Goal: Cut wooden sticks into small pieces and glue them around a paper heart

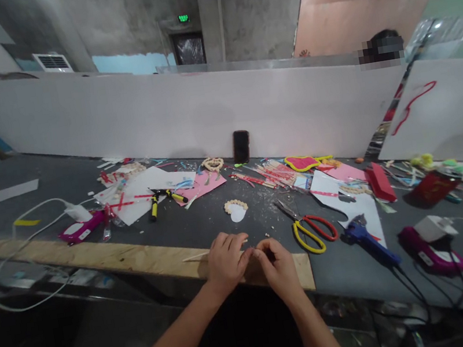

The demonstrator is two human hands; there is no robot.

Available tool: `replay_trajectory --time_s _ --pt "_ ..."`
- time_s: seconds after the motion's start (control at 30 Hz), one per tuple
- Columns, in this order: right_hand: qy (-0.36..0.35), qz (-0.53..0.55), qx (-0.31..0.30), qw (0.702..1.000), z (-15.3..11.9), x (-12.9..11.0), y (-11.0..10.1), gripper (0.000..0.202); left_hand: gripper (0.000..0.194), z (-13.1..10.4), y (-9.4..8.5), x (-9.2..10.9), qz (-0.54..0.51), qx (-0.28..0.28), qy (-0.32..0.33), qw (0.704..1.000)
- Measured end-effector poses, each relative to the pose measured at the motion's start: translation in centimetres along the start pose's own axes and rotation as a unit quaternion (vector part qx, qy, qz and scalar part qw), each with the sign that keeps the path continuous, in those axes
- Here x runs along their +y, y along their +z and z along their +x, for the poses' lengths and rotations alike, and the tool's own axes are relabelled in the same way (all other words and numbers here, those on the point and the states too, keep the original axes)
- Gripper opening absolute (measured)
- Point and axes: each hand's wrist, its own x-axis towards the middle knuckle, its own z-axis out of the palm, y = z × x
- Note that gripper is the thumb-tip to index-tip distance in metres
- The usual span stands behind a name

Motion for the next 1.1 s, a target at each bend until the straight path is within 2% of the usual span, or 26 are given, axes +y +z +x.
replay_trajectory --time_s 0.27,0.37,0.47,0.57,0.67,0.77,0.87,0.97,1.07,1.1 --pt "0.021 0.059 -0.087 0.994 0.2 0.6 -0.6 0.021 0.040 0.1 0.0 -0.4 -0.057 -0.016 0.003 0.998" --pt "0.037 0.096 -0.132 0.986 0.1 0.5 -1.2 0.024 0.055 0.8 -0.4 -0.8 -0.091 -0.034 0.007 0.995" --pt "0.057 0.145 -0.177 0.972 0.0 0.1 -2.4 0.027 0.070 2.0 -1.2 -1.2 -0.119 -0.046 0.010 0.992" --pt "0.094 0.168 -0.187 0.963 -0.1 -0.3 -4.6 0.028 0.061 3.3 -2.3 -1.9 -0.111 -0.034 0.000 0.993" --pt "0.111 0.057 -0.156 0.980 -0.6 -0.3 -7.4 0.033 0.029 4.1 -3.4 -3.0 -0.087 -0.050 -0.025 0.995" --pt "0.089 -0.095 -0.104 0.986 -1.5 0.5 -10.0 0.037 0.025 4.2 -4.1 -4.3 -0.089 -0.056 -0.045 0.993" --pt "0.033 -0.227 -0.080 0.970 -2.0 1.8 -11.8 0.043 0.030 3.9 -4.4 -5.4 -0.099 -0.064 -0.048 0.992" --pt "-0.004 -0.334 -0.054 0.941 -1.4 3.1 -12.0 0.029 0.037 3.8 -4.4 -6.1 -0.114 -0.081 -0.049 0.989" --pt "-0.050 -0.381 -0.037 0.923 0.1 3.5 -10.4 0.034 0.036 3.9 -4.1 -6.4 -0.126 -0.096 -0.046 0.986" --pt "-0.065 -0.380 -0.051 0.921 0.7 3.4 -9.5 0.034 0.034 3.9 -4.0 -6.4 -0.131 -0.101 -0.042 0.985"
